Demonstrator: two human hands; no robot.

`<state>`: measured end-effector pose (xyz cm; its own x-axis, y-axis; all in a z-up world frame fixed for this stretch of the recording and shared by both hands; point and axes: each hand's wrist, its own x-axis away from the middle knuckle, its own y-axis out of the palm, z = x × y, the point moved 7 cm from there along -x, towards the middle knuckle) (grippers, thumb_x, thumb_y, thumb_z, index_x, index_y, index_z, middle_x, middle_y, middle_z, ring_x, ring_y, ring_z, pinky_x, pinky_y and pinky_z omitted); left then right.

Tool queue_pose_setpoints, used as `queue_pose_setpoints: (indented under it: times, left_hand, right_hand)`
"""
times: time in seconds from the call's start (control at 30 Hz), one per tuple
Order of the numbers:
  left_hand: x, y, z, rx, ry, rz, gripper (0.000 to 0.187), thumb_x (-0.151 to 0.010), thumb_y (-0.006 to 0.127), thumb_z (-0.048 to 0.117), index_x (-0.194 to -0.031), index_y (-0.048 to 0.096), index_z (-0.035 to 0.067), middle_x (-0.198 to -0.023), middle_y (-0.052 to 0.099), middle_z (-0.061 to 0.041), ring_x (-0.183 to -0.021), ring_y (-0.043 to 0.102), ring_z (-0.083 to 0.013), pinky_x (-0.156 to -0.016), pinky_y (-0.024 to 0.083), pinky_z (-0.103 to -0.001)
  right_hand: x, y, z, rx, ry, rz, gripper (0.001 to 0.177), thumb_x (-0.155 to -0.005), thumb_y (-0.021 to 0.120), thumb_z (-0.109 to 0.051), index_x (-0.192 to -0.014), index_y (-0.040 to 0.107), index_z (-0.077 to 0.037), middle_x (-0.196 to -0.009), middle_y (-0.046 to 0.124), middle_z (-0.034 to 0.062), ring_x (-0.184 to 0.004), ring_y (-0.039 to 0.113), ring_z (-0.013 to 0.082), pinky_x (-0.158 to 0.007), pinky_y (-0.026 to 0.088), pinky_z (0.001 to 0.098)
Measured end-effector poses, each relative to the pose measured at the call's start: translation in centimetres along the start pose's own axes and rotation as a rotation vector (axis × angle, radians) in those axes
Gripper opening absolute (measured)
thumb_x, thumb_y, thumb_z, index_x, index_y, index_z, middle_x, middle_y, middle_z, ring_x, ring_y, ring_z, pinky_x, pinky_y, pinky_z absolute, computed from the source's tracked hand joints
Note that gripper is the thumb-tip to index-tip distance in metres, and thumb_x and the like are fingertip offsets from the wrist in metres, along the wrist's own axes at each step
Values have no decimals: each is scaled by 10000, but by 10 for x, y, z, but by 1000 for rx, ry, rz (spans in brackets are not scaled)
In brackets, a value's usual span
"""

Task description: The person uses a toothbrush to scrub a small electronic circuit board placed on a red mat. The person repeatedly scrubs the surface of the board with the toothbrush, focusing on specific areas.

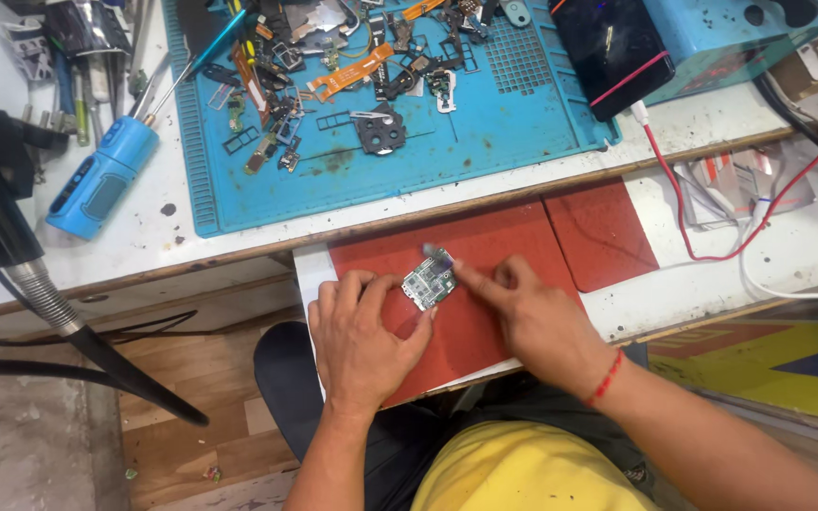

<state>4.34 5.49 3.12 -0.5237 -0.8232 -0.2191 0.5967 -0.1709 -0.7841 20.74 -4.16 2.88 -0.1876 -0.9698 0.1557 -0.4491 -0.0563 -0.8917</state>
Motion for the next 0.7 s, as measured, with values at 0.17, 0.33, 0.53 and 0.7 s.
queue_pose_setpoints:
  times: [0.17,0.33,0.53,0.7]
  left_hand:
    - [-2,0,-2,-14,-42,-17,438,-638,888,371,-974,724,143,-986,628,-13,-939,544,-267,-847,400,-437]
    - [-3,-4,-5,6,-63,-16,492,-654,886,359,-1054,691,147,-1004,638,-10,-963,562,-254,-848,403,-432]
    - [-4,-5,-3,42,-51,-33,534,-624,911,383,-1046,698,135,-1009,638,-10,-961,556,-257,-849,402,-434]
    - [-6,-5,1,15,-44,-24,506,-626,904,393,-1028,729,140,-1019,638,1,-952,548,-256,-857,410,-430]
  right_hand:
    - [1,11,-8,12,-60,-36,751,-803,501,19,-1506,493,-244,-1089,590,143,-737,678,367,-636,564,466]
    - [3,22,-22,-10,-132,-146,739,-809,507,-2,-1510,472,-230,-1077,581,161,-756,690,366,-636,567,467]
    - [24,17,-11,59,-18,-234,862,-784,482,23,-1584,453,-296,-1155,578,170,-744,702,372,-671,574,477]
    - [-9,20,-25,-13,-108,-111,712,-822,490,7,-1506,470,-190,-1162,572,226,-722,680,410,-665,563,500]
